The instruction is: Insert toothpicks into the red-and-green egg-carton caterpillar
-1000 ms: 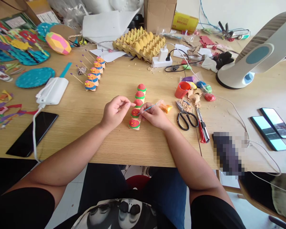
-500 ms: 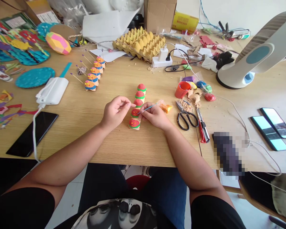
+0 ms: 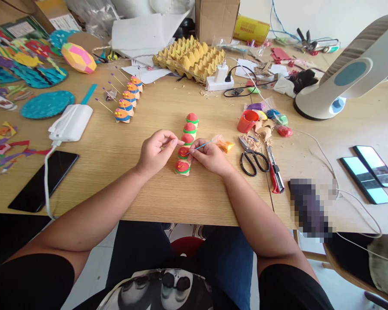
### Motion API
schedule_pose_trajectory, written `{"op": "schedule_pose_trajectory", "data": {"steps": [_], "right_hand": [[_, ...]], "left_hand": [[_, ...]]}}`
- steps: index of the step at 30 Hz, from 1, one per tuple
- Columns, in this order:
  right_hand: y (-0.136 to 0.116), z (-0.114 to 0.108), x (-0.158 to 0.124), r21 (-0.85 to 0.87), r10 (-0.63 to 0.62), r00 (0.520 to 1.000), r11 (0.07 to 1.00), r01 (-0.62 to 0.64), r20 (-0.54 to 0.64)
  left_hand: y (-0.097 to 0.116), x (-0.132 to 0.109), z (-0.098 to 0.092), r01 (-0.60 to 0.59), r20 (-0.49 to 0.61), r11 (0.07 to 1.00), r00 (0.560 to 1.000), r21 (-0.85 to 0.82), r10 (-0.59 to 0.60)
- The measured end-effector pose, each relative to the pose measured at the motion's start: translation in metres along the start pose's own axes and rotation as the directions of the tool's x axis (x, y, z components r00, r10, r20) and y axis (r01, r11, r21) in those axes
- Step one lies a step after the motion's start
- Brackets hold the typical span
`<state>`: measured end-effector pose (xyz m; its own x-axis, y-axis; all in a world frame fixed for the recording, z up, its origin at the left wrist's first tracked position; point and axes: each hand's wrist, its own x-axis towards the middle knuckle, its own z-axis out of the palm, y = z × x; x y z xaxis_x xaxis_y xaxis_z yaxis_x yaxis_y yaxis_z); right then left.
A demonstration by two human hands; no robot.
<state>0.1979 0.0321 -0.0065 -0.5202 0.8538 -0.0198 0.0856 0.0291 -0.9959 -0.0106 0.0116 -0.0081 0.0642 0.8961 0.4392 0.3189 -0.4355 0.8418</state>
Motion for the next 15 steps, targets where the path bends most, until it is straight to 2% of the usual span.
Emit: {"op": "schedule_pose_trajectory", "data": {"steps": [15], "right_hand": [[0.0,0.0003,-0.0003,-0.004,-0.018,1.0,1.0,0.018,-0.009]], "left_hand": [[0.0002,-0.0003,0.0,0.002,-0.006,1.0,1.0,-0.018,-0.002]]}}
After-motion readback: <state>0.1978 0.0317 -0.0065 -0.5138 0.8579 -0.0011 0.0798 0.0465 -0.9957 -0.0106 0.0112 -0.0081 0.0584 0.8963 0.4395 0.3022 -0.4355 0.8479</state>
